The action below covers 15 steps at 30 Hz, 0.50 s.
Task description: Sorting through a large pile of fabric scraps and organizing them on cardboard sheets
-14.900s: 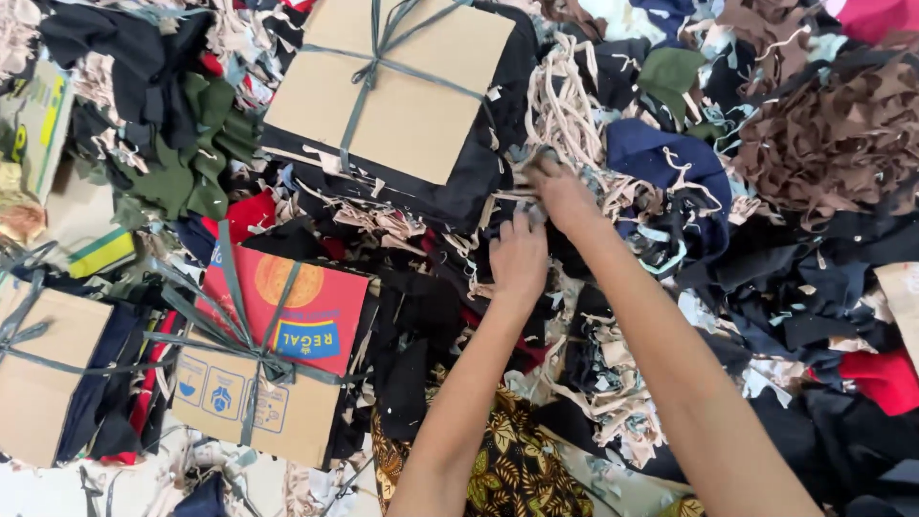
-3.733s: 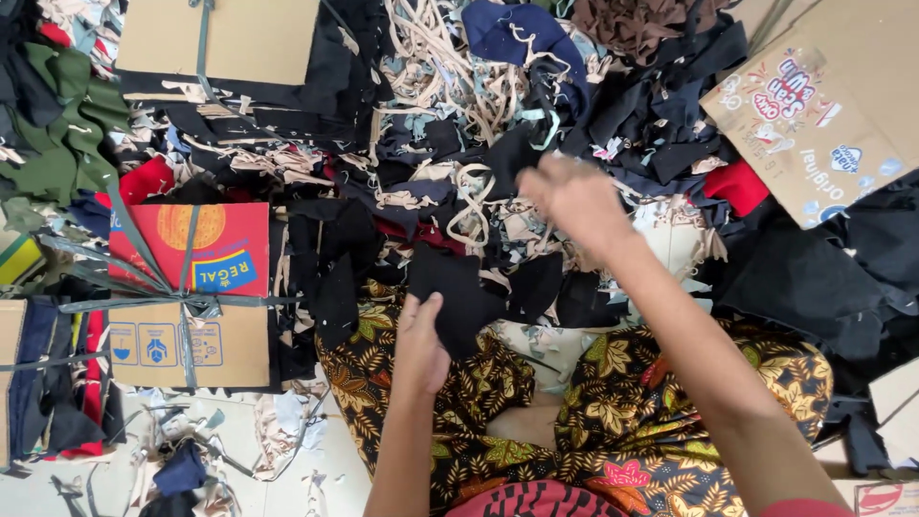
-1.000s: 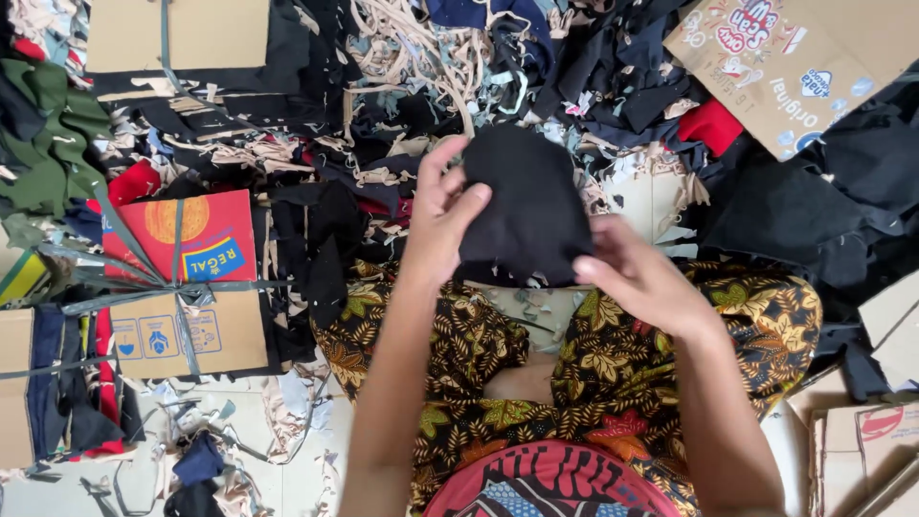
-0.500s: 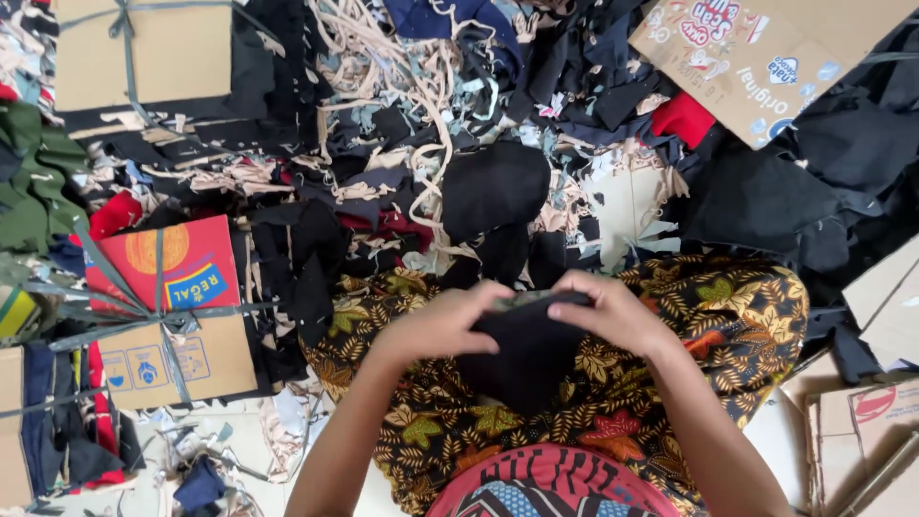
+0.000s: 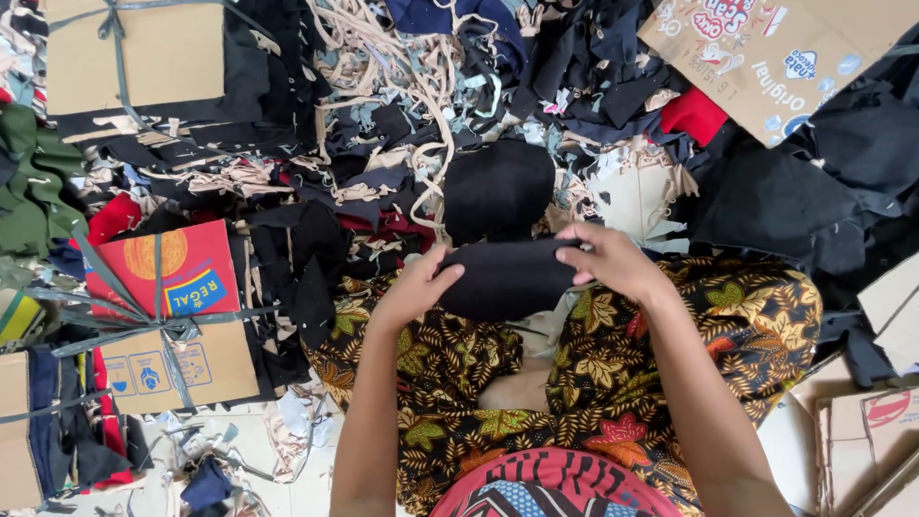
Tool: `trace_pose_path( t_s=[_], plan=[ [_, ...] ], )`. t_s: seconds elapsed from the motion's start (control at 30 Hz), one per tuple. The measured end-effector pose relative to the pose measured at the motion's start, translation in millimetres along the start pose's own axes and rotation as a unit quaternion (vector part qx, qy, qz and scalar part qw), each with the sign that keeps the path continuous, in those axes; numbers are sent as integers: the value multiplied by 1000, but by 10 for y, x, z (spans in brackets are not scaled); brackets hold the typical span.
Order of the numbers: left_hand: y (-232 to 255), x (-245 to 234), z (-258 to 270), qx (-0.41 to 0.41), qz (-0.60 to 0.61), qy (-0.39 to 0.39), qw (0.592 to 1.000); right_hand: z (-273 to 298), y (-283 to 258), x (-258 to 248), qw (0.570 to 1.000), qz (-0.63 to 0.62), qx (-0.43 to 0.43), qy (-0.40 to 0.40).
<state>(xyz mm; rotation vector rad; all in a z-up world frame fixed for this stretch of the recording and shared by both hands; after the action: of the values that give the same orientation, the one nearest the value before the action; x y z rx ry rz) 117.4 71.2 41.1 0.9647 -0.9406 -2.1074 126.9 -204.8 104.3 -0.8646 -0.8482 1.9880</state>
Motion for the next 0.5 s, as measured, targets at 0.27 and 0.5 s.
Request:
trace_pose_path(
  t_s=[0.27, 0.5],
  plan=[
    [-302, 103, -454, -68, -65, 102, 990, -995, 592, -121, 944, 264, -56, 191],
    [894, 440, -128, 150, -421, 372, 814, -696, 77, 294, 900, 314, -155, 259]
  ],
)
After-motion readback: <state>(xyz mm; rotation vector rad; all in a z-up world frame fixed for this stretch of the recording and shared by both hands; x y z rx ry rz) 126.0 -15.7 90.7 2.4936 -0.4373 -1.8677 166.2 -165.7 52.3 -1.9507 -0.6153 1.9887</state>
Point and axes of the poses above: each hand's wrist, its own z-axis away from the middle knuckle, its own x-axis out of the palm, y = z × x, the point moved 8 cm from there along -z, towards the middle knuckle, and after that the axes turned 1 degree about -z, right-handed, at the moved point
